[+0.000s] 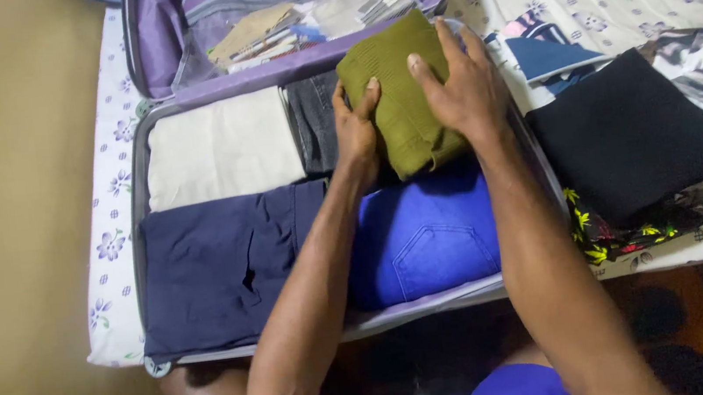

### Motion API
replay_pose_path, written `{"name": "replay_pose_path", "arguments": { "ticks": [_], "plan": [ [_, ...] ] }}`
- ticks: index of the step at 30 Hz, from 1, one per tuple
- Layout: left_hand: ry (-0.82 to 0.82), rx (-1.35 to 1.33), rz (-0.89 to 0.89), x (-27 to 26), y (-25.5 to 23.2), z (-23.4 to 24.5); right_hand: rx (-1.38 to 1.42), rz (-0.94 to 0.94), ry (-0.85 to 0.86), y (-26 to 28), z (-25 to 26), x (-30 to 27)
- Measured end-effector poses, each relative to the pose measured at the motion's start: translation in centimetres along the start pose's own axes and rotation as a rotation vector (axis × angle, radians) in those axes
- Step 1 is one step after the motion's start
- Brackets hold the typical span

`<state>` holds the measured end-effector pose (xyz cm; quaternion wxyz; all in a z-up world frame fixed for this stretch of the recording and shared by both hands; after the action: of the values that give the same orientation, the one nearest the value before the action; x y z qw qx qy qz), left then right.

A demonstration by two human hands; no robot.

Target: The recorder is packing various items of clothing, including shirts and pants, into a grey suitcase laid on a bed.

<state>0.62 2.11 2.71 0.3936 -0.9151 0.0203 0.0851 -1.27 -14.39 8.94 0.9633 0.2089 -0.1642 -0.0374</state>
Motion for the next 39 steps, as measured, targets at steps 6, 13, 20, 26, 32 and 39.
{"name": "replay_pose_path", "arguments": {
  "ticks": [6,13,20,26,32,39],
  "plan": [
    [0.022,1.374,-0.458,1.4,-4.4,4.9,-0.054,-0.223,0.396,-2.2,-3.3,1.6],
    [0.178,1.939,-0.789,0.3,-2.3,6.6,0.366,-0.286,0.379,-2.2,-3.4,1.3],
    [0.076,2.136,-0.538,-0.8,-2.0,4.3,0.461,-0.352,0.409,-1.5,-1.5,0.6],
    [0.054,2.109,-0.543,-0.8,-1.9,4.1,0.511,-0.325,0.539,-2.1,-1.8,0.9],
    [0.102,2.083,-0.696,-1.5,-1.1,3.4,0.544,-0.19,0.45,-3.7,-0.3,1.3],
    [0.738,1.688,-0.837,-2.0,3.8,-2.4,-0.159,-0.35,0.012,-4.8,5.7,1.3]
  ]
}}
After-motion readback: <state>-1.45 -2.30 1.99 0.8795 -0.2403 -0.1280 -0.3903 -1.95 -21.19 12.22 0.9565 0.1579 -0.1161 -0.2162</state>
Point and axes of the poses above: each hand's wrist, its own x-axis towards the middle knuckle, its own z-axis out of the back of the hand, y = z × x, the point moved 3 cm from there along x, towards the middle knuckle, and after that the axes turned 10 degrees about -x, right-handed, at the moved point
